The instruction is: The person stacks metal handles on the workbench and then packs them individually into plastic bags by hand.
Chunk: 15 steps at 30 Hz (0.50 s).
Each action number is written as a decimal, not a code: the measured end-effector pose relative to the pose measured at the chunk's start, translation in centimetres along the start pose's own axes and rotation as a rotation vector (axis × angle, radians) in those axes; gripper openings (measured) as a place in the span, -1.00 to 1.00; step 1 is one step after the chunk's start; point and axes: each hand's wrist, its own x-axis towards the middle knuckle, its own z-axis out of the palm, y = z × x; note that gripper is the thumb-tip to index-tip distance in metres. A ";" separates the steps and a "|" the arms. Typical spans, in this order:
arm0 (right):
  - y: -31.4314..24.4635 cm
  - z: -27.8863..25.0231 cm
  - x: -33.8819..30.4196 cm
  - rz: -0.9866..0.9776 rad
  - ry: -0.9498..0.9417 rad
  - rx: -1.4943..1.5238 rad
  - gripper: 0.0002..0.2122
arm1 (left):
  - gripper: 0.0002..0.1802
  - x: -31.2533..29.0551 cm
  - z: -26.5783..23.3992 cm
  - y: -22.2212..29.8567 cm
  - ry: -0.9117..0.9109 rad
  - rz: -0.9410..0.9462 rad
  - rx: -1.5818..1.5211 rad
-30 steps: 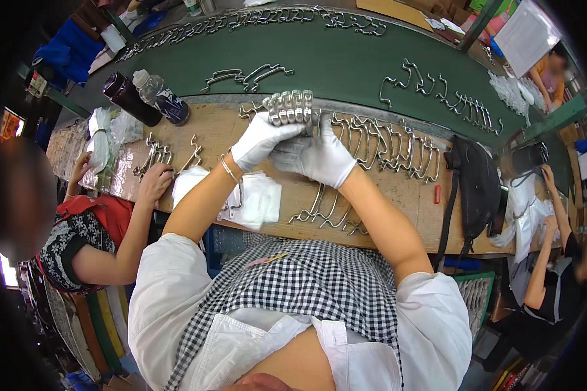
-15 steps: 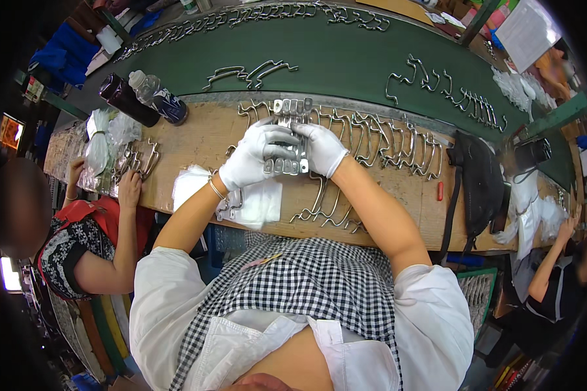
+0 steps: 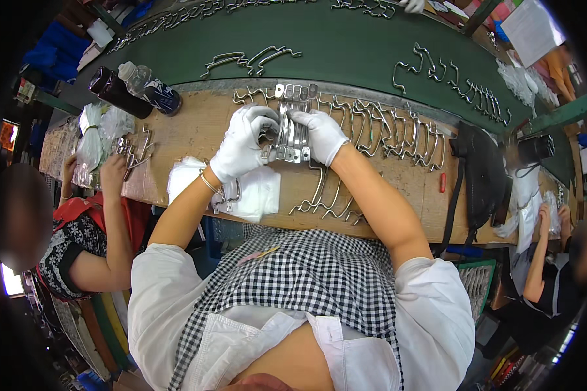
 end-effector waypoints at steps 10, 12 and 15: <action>-1.4 1.2 1.2 -0.012 0.114 -0.252 -0.83 | -0.43 0.7 -0.6 -1.5 -0.138 -0.038 0.007; -2.0 0.3 2.0 -0.045 0.095 -0.240 -0.83 | -0.45 1.2 -1.0 -2.6 -0.173 -0.052 0.037; -4.8 -1.3 4.1 0.016 0.211 -0.233 -0.82 | -0.48 1.9 -1.8 -5.8 -0.159 -0.146 0.209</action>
